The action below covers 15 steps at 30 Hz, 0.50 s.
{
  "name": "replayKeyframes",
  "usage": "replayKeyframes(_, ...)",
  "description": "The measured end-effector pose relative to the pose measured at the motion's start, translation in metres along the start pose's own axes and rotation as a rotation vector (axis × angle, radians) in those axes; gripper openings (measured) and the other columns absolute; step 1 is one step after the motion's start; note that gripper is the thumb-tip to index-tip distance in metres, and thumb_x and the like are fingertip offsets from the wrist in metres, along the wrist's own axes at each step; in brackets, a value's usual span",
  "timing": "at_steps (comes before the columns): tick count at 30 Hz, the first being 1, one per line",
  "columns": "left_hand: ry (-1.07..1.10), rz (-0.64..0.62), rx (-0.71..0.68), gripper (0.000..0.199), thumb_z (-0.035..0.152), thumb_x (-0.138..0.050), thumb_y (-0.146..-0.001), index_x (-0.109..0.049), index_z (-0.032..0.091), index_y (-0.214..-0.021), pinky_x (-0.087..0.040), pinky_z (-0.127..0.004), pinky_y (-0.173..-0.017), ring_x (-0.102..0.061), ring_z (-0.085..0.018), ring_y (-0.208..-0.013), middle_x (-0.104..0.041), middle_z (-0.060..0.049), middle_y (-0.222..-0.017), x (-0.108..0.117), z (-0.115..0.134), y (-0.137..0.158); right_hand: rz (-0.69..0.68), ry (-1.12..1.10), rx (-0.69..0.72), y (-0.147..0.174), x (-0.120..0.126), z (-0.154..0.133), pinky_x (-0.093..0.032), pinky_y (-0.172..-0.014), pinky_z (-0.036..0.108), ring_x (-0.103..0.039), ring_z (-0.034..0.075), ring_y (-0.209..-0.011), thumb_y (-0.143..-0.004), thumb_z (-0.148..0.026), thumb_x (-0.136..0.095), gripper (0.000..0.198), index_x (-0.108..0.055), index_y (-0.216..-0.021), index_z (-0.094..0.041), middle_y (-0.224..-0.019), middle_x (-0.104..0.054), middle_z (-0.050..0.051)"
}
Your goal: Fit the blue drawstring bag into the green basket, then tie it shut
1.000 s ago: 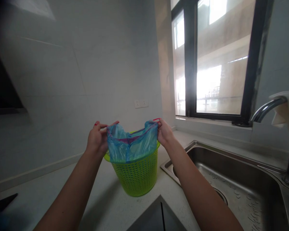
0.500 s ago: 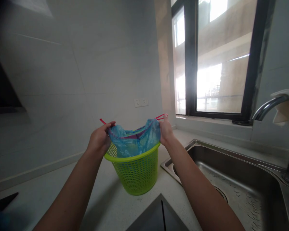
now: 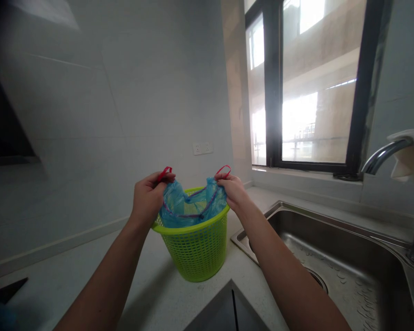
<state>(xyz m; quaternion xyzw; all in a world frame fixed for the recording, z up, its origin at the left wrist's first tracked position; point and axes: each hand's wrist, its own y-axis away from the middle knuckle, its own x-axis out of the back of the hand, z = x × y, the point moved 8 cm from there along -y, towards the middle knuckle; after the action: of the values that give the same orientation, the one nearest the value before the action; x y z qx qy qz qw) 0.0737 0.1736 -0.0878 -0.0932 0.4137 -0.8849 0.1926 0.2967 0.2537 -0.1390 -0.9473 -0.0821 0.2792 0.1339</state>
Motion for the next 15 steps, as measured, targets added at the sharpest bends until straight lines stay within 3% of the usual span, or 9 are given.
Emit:
replayKeyframes(3,0.145,-0.160,0.091,0.034,0.016,-0.060,-0.075,-0.069,0.016,-0.108,-0.051,-0.029,-0.075,-0.066,-0.015,-0.074,-0.069,-0.004,-0.086,-0.017,-0.005,0.001,-0.034,-0.029,0.010,0.002,-0.003,-0.002,-0.053,-0.066,0.025,-0.063,0.013,-0.067,-0.061,0.001,-0.059,0.021,-0.064,-0.073,-0.016,-0.070,-0.069,0.001)
replayKeyframes(7,0.177,-0.248,0.195,0.065,0.015,-0.062,-0.074,-0.050,0.022,-0.138,-0.051,-0.026,-0.066,-0.068,-0.015,-0.070,-0.070,-0.004,-0.094,-0.026,-0.007,0.006,-0.044,-0.075,0.006,0.006,-0.006,-0.005,-0.053,-0.063,0.026,-0.065,0.016,-0.067,-0.073,-0.008,-0.060,0.039,-0.057,-0.111,-0.018,-0.070,-0.070,0.003)
replayKeyframes(9,0.190,-0.261,0.211,0.071,0.016,-0.062,-0.075,-0.043,0.025,-0.144,-0.052,-0.026,-0.064,-0.069,-0.015,-0.069,-0.070,-0.004,-0.096,-0.028,-0.005,0.008,-0.041,-0.071,0.010,0.008,-0.008,-0.007,-0.052,-0.061,0.026,-0.063,0.017,-0.064,-0.077,-0.009,-0.057,0.046,-0.047,-0.122,-0.017,-0.065,-0.068,0.002)
replayKeyframes(15,0.183,-0.241,0.180,0.071,0.018,-0.062,-0.077,-0.040,0.027,-0.145,-0.051,-0.024,-0.059,-0.067,-0.013,-0.059,-0.069,-0.002,-0.092,-0.024,0.000,0.007,-0.064,0.028,0.037,0.010,-0.010,-0.008,-0.052,-0.060,0.029,-0.062,0.018,-0.060,-0.078,-0.011,-0.055,0.057,-0.034,-0.130,-0.017,-0.065,-0.069,0.002)
